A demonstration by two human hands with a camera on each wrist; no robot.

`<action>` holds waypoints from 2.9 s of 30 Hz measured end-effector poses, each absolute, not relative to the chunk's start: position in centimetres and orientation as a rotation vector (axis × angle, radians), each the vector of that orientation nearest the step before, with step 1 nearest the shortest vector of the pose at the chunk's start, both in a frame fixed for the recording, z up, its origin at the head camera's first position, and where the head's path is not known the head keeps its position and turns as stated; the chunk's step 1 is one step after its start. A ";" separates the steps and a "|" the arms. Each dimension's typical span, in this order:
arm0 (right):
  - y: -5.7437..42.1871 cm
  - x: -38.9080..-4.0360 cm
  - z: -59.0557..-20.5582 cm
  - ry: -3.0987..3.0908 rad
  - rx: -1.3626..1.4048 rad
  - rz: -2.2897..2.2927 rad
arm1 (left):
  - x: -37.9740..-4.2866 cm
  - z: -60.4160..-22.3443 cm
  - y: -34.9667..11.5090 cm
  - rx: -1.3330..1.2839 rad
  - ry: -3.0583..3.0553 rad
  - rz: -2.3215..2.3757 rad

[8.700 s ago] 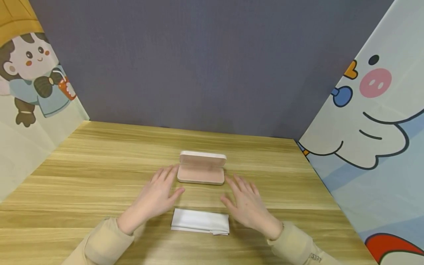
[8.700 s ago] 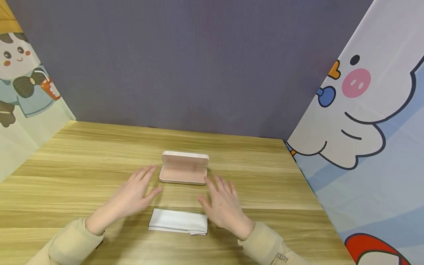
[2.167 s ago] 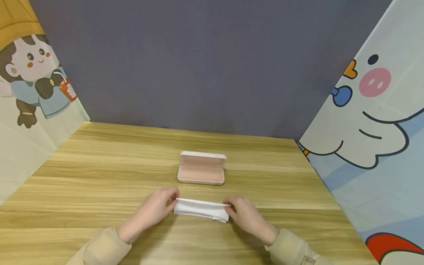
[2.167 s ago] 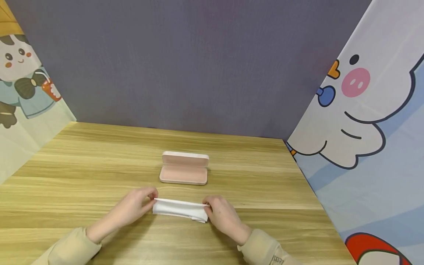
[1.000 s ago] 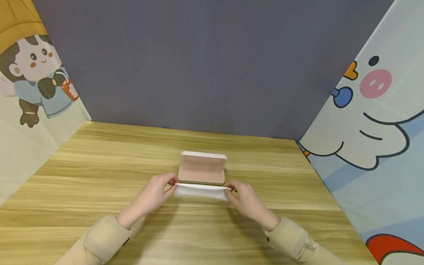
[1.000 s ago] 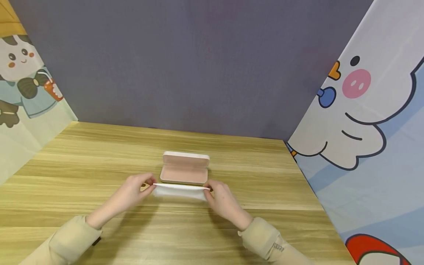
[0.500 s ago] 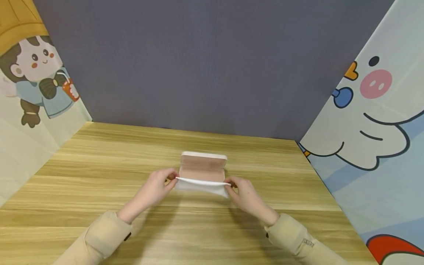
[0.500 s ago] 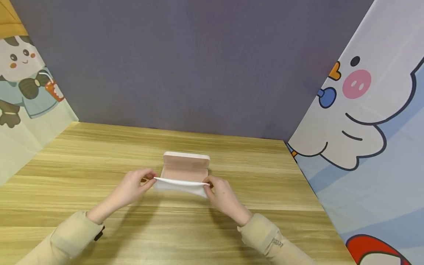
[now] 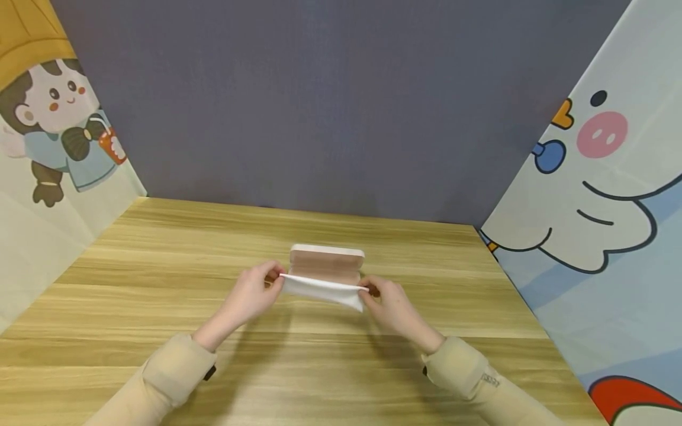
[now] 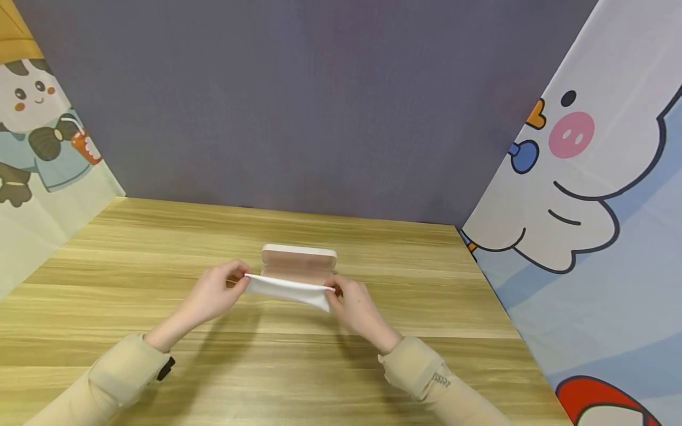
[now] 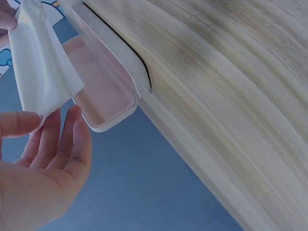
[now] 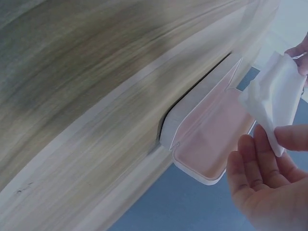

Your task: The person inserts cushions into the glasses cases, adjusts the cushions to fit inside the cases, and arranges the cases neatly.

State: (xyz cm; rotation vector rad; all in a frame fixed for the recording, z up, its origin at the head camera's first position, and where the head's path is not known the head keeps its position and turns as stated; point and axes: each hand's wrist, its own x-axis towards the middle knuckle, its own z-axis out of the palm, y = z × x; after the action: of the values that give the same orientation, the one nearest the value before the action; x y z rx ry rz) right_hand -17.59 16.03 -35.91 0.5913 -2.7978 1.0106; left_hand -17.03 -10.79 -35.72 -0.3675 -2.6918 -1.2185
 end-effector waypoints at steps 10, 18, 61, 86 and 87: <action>16.0 -18.0 -35.6 -2.812 0.559 1.050 | -17.4 -35.7 -10.7 -0.349 -2.657 -1.264; 16.2 -18.7 -35.9 -2.813 0.559 1.056 | -17.8 -35.7 -10.6 -0.314 -2.683 -1.248; 16.0 -21.9 -36.0 -2.866 0.554 1.018 | -20.4 -36.6 -10.9 -0.254 -2.762 -1.292; 16.1 -22.8 -36.8 -2.881 0.512 1.039 | -21.7 -37.2 -10.3 -0.198 -2.803 -1.295; 16.1 -22.8 -36.8 -2.882 0.513 1.036 | -21.7 -37.3 -10.2 -0.195 -2.804 -1.296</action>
State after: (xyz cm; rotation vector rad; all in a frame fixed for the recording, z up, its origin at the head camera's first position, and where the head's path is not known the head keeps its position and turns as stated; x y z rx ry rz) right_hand -22.84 16.12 -36.79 0.5126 -2.8818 1.0362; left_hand -21.74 -10.23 -37.26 -0.1952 -2.8040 -1.2957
